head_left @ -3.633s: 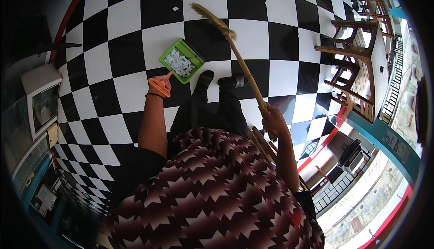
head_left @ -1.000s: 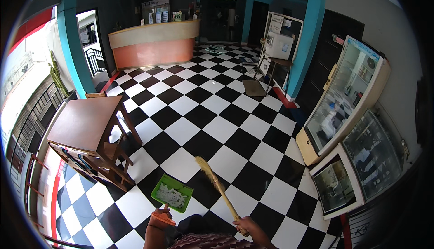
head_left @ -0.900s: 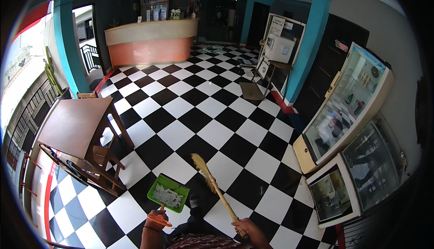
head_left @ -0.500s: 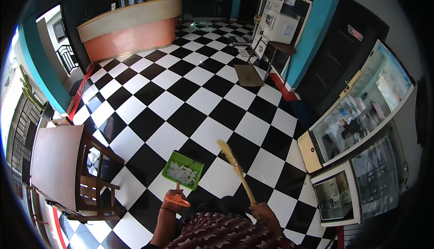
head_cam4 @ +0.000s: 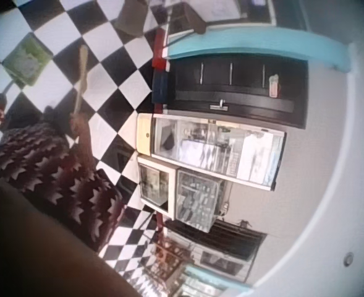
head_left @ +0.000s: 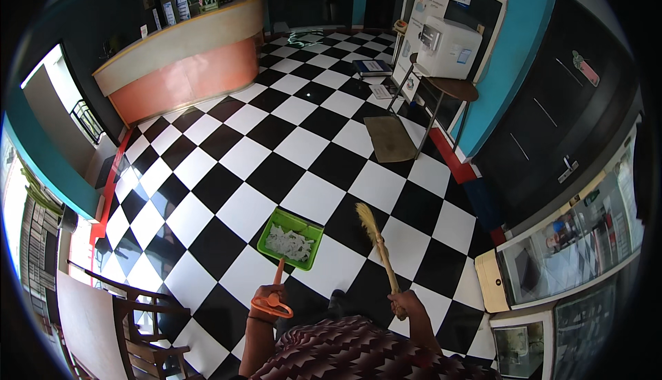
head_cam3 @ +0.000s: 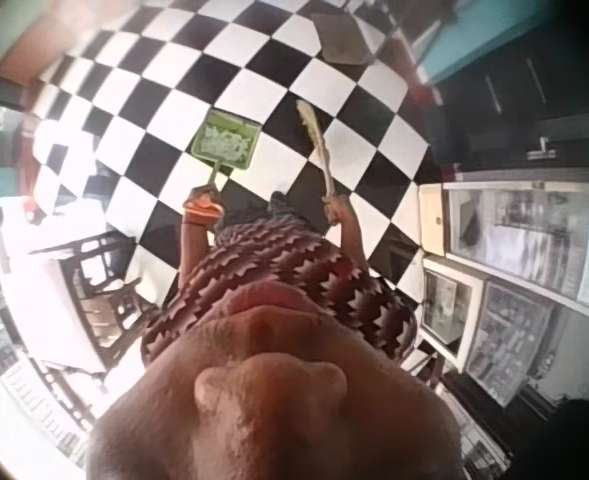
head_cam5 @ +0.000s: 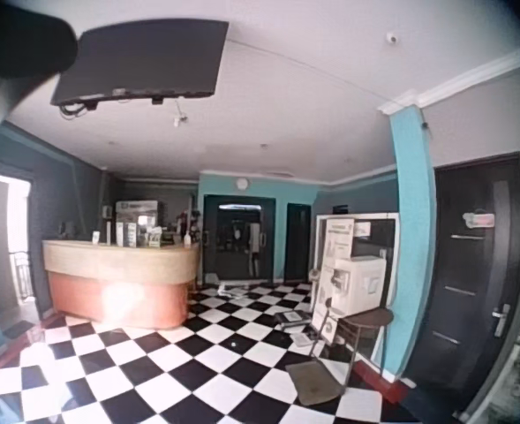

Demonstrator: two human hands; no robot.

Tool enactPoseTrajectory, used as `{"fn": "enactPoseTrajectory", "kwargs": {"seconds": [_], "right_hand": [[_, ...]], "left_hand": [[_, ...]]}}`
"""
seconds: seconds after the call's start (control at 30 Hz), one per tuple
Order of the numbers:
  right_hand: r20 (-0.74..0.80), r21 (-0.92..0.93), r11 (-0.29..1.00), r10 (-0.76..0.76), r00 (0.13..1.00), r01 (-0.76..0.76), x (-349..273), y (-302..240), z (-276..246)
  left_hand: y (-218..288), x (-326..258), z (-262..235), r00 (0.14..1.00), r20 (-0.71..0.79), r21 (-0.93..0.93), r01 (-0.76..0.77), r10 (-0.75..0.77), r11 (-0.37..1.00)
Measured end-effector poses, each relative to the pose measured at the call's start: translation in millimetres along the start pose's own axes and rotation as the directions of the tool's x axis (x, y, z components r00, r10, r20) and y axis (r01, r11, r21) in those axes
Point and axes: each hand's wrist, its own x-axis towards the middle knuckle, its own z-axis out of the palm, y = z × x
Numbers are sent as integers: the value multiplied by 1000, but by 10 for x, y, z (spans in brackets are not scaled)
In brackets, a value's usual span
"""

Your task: The person sweeps debris from a checkered floor into a dustpan using a broom, moving chairs aside to reach under tables, and carries the gathered waste in the dustpan to a disposal area.

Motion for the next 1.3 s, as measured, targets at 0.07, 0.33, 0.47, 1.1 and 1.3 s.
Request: {"fn": "enactPoseTrajectory", "kwargs": {"seconds": [0.07, 0.33, 0.47, 1.1, 1.3], "right_hand": [[62, -2, 999, -36, 997, 36, 318, -714, -7], [191, 153, 981, -145, 971, 117, 1506, -3530, 193], [117, 162, 978, -150, 982, 130, 1996, -4442, 444], [105, -41, 997, -63, 992, 68, 5553, -9570, 555], [163, -279, 956, -44, 986, 89, 6555, -11730, 567]], "left_hand": [[142, 568, -117, 964, -46, -515, 202, -262, 833], [741, 3274, -291, 998, -63, -44, -2, -1, 999], [1468, 4542, -323, 970, 69, 654, -219, 231, 724], [3857, 10488, -354, 995, 60, 113, -86, 79, 990], [4745, 12117, -310, 951, 193, 547, -309, 242, 778]]}}
